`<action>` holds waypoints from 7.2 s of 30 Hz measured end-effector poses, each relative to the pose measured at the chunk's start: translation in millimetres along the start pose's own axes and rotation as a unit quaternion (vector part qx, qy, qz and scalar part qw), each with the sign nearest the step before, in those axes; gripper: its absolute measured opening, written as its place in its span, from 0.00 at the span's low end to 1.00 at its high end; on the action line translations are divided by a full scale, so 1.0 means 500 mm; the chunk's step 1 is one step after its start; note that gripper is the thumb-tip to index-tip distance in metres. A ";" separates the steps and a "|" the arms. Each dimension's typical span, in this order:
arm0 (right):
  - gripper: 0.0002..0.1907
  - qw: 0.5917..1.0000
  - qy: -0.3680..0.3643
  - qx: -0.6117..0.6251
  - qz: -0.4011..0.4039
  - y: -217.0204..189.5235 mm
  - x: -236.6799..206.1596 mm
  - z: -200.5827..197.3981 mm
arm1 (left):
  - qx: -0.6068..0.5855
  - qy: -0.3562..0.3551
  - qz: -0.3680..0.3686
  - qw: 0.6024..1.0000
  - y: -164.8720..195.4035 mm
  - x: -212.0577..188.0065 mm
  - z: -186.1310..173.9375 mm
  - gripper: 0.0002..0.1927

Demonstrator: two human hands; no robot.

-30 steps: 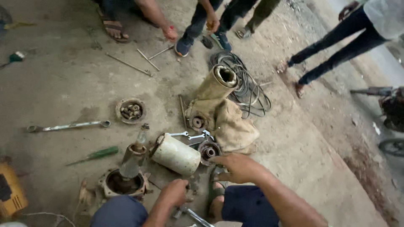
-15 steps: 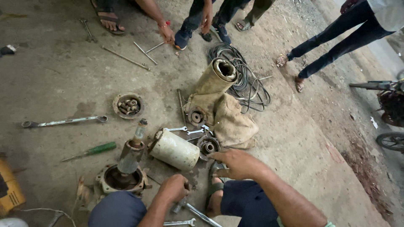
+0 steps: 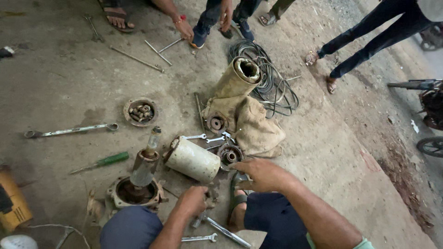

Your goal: The person sits on the floor and uses a hammer and wrenches to disassemble a cylindrical mechanical component. They remove internal parts, separate the housing, and arrange the pieces on the floor.

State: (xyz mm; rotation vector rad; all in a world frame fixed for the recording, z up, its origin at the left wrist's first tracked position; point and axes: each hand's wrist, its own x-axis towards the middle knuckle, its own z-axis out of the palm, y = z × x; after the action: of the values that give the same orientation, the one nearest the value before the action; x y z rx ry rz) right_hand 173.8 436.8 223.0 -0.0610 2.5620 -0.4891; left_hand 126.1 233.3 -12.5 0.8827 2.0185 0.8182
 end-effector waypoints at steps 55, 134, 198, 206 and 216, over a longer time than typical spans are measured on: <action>0.30 0.987 0.020 -0.022 0.157 0.055 0.009 0.035 | 0.084 0.001 -0.004 0.996 -0.024 -0.015 0.010 0.26; 0.26 0.987 0.070 0.016 0.143 0.055 0.003 0.027 | 0.069 -0.014 -0.011 0.997 -0.005 -0.020 0.004 0.29; 0.25 0.980 0.062 0.010 0.188 0.039 0.011 0.037 | 0.055 -0.012 -0.033 0.998 -0.010 -0.025 -0.003 0.28; 0.25 0.983 0.068 0.007 0.170 0.028 0.011 0.032 | 0.029 0.003 -0.025 0.999 -0.004 -0.031 -0.010 0.27; 0.26 0.963 -0.121 -0.085 0.227 0.122 0.019 0.192 | 0.050 -0.001 -0.025 0.998 -0.017 -0.023 -0.001 0.24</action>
State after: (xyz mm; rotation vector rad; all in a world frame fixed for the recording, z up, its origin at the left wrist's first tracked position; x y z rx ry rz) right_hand 217.5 460.7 120.1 0.3766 2.2710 -0.0787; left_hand 128.4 219.2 -14.1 0.8836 2.0870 0.6943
